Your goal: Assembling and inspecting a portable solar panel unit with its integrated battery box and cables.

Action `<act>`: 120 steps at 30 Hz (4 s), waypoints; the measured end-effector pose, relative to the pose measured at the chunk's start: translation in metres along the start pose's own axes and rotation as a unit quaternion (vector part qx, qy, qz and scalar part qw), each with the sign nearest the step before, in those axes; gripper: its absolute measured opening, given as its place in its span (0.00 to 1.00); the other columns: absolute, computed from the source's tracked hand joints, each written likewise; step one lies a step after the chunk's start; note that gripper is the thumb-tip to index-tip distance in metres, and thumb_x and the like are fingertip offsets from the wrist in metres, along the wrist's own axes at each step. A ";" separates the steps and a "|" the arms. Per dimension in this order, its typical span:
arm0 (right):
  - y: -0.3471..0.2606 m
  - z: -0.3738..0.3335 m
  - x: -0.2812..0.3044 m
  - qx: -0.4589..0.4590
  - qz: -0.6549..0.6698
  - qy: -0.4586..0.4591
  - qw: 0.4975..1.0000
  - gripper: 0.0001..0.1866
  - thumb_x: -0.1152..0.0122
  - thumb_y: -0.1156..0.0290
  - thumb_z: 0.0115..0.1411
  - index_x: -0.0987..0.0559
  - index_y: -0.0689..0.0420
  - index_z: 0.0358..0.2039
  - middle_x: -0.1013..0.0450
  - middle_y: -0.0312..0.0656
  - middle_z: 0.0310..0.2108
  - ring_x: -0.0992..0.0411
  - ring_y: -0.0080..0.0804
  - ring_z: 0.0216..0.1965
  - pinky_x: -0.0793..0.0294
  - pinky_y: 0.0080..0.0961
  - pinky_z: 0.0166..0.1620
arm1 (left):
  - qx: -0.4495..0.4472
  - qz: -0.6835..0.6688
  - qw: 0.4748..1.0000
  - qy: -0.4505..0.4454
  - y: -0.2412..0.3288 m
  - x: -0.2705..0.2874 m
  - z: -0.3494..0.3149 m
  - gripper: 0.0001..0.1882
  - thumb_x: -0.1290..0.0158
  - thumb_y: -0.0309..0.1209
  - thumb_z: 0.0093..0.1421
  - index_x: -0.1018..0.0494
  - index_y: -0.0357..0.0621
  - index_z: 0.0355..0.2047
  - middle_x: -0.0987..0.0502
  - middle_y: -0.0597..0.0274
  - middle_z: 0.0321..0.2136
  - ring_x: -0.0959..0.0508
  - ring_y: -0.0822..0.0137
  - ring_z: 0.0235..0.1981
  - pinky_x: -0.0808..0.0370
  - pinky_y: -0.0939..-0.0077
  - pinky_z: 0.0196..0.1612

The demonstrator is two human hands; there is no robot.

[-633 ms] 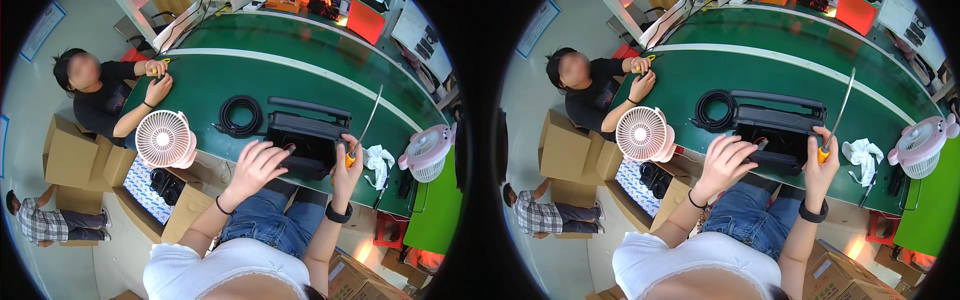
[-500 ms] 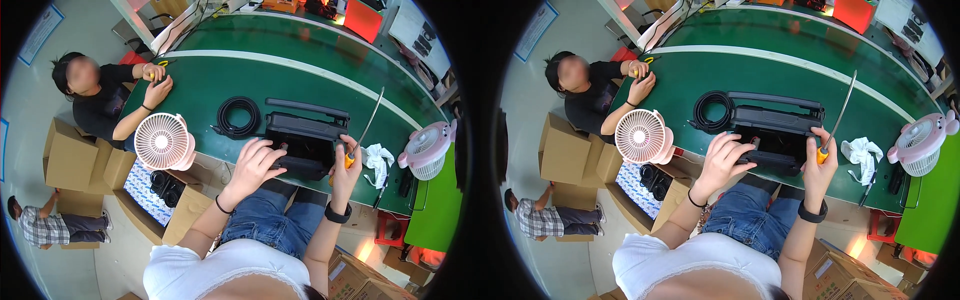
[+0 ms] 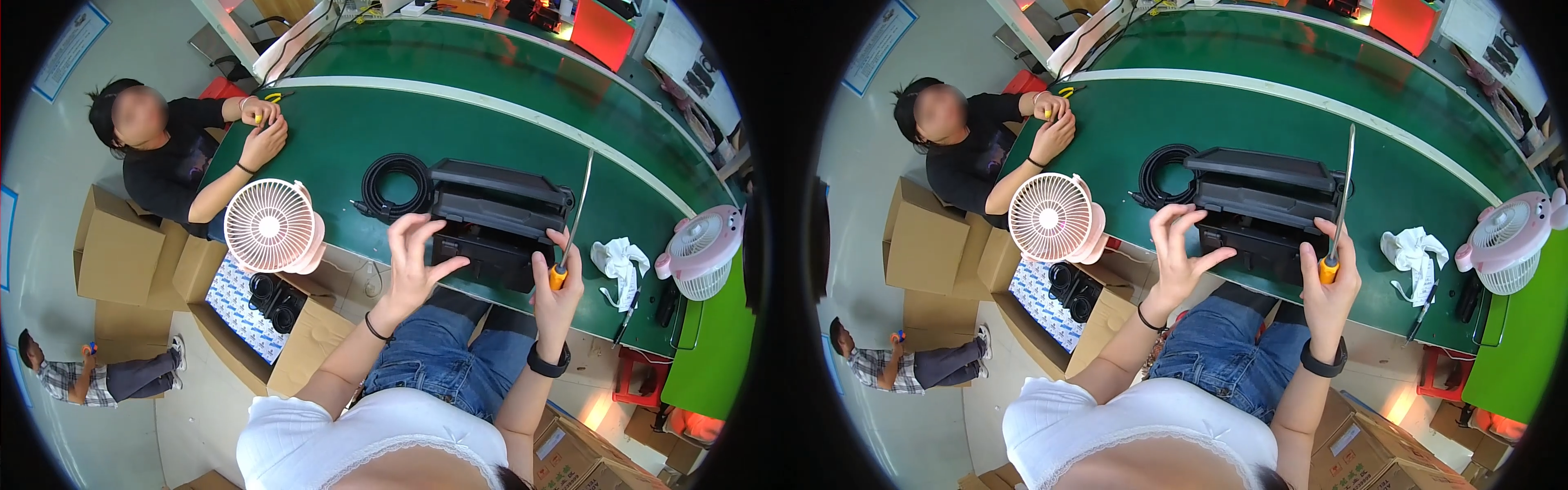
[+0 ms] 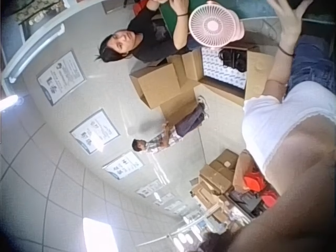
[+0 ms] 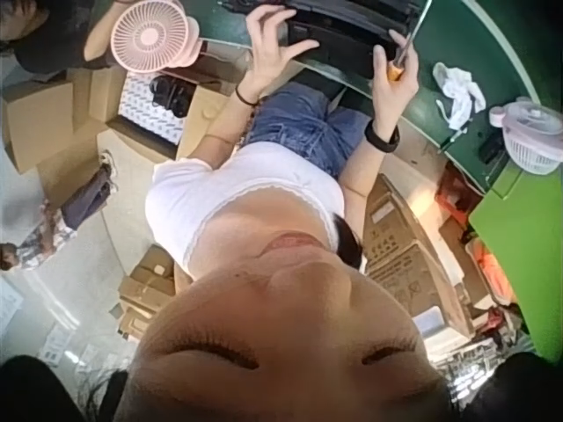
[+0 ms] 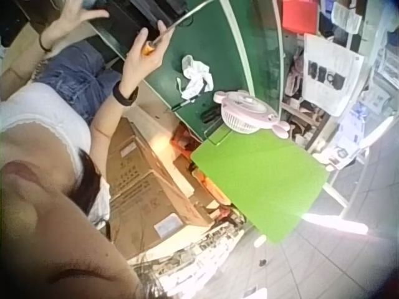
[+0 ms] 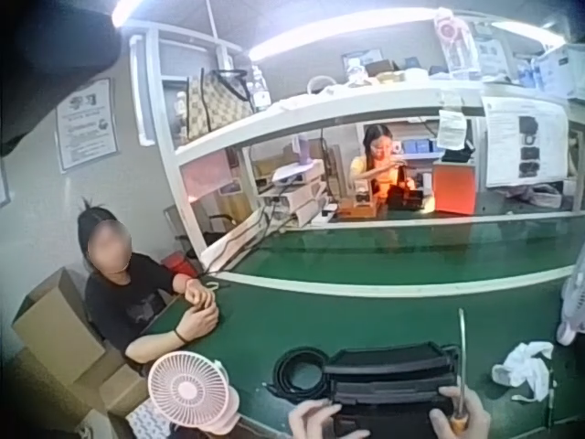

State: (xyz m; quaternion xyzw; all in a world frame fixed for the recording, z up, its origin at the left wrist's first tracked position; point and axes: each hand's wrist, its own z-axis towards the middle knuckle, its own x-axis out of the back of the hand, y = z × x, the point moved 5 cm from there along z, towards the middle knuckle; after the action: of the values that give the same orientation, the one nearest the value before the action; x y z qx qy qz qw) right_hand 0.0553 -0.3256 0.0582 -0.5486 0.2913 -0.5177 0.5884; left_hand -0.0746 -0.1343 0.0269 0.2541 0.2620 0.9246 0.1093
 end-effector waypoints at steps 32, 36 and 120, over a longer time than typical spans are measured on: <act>0.045 0.001 0.001 0.031 -0.018 0.021 0.999 0.29 0.27 0.74 0.53 0.27 0.60 0.54 0.29 0.44 0.58 0.34 0.37 0.62 0.38 0.28 0.61 | 0.077 -0.162 0.982 -0.064 0.004 -0.017 0.031 0.23 0.32 0.24 0.48 0.27 0.47 0.44 0.45 0.50 0.61 0.37 0.46 0.62 0.34 0.55 0.63; 0.043 0.003 0.000 0.053 -0.034 0.032 0.997 0.29 0.28 0.75 0.53 0.27 0.60 0.56 0.32 0.47 0.61 0.35 0.38 0.63 0.39 0.28 0.63 | 0.055 -0.197 0.978 -0.024 -0.013 -0.032 0.010 0.11 0.33 0.27 0.52 0.26 0.47 0.32 0.45 0.49 0.64 0.41 0.46 0.66 0.43 0.52 0.67; 0.034 -0.012 0.001 0.057 0.099 0.071 0.991 0.15 0.29 0.82 0.50 0.22 0.61 0.38 0.37 0.46 0.65 0.34 0.11 0.24 0.34 0.11 0.27 | 0.192 -0.372 0.906 -0.060 -0.034 -0.055 0.012 0.45 0.43 0.43 0.61 0.53 0.38 0.71 0.45 0.53 0.66 0.39 0.58 0.65 0.42 0.65 0.67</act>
State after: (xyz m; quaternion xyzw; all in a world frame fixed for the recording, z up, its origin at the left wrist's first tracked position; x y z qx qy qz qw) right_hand 0.0545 -0.3357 0.0233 -0.4446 0.3549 -0.5104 0.6449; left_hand -0.0199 -0.1194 -0.0051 0.2096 0.5029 0.7317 0.4095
